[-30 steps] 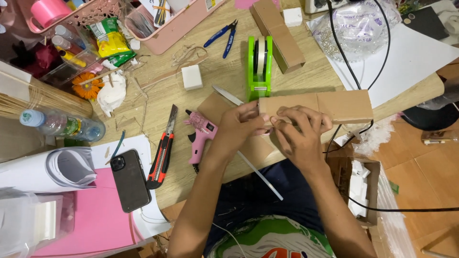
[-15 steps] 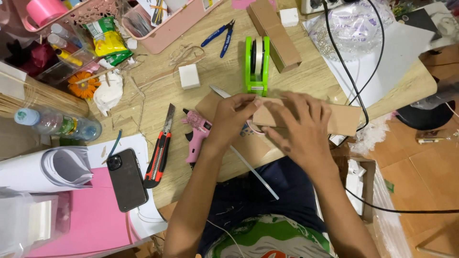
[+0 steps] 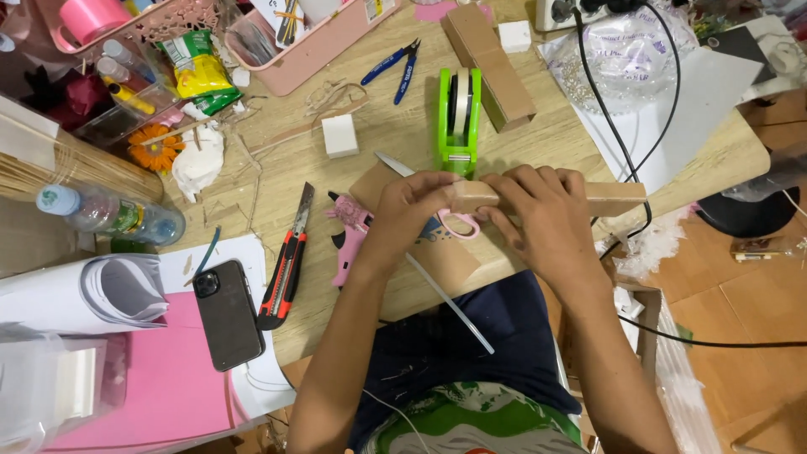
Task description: Assembling a structure using cardboard pieces, foam blocks, and a hot glue gun
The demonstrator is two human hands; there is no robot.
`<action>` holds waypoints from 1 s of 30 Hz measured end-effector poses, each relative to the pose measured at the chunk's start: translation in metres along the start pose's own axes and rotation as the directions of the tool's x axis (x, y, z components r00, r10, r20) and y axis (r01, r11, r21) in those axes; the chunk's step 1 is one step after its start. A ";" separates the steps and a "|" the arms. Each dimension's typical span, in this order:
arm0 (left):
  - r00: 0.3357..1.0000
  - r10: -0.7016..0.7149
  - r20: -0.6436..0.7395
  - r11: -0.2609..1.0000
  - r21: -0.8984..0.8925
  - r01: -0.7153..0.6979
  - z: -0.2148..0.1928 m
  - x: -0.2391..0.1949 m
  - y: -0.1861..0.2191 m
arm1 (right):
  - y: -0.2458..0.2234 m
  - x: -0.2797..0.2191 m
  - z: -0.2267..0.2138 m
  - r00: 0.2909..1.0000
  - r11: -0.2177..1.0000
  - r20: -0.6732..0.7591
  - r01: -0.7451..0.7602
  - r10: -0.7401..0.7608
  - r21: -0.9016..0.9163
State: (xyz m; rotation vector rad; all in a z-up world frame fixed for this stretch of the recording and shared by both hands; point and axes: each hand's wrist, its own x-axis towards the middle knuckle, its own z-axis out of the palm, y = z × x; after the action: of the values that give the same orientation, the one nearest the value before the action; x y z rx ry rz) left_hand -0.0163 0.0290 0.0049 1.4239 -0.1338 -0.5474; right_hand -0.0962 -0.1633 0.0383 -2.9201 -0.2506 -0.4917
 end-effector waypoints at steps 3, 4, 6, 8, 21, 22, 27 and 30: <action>0.996 -0.036 -0.078 0.999 -0.037 0.033 0.004 0.007 -0.007 | -0.001 -0.005 0.004 0.999 1.000 -0.047 0.004 -0.003 0.011; 0.996 -0.037 -0.080 0.999 -0.038 0.034 0.006 0.010 -0.007 | 0.000 -0.006 0.006 0.999 1.000 -0.046 0.006 -0.006 0.012; 0.998 0.016 -0.062 1.000 0.001 -0.016 0.009 0.016 -0.006 | 0.001 -0.009 0.012 0.997 1.000 -0.082 -0.007 0.009 0.024; 0.997 0.005 -0.078 0.998 0.063 0.000 0.006 0.023 -0.012 | 0.001 -0.012 0.020 0.991 1.000 -0.135 -0.001 0.001 0.003; 0.978 0.008 -0.207 0.943 0.327 0.062 0.012 0.022 -0.003 | -0.006 -0.022 0.042 0.949 0.999 -0.316 -0.027 0.013 -0.041; 0.979 0.007 -0.204 0.943 0.328 0.061 0.013 0.020 0.000 | -0.005 -0.023 0.043 0.948 0.999 -0.317 -0.030 0.015 -0.042; 0.967 0.101 -0.236 0.844 0.535 0.042 0.018 0.018 0.010 | -0.003 -0.023 0.047 0.948 0.998 -0.318 -0.019 0.001 -0.054; 0.965 0.155 -0.212 0.812 0.584 -0.002 0.019 0.010 0.009 | -0.006 -0.022 0.042 0.942 0.998 -0.334 0.002 -0.022 -0.062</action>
State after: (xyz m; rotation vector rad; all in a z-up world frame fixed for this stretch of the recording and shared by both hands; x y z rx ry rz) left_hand -0.0127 0.0076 0.0138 2.0670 -0.1656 -0.2523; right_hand -0.1047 -0.1525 -0.0079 -2.8288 -0.2090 -0.9990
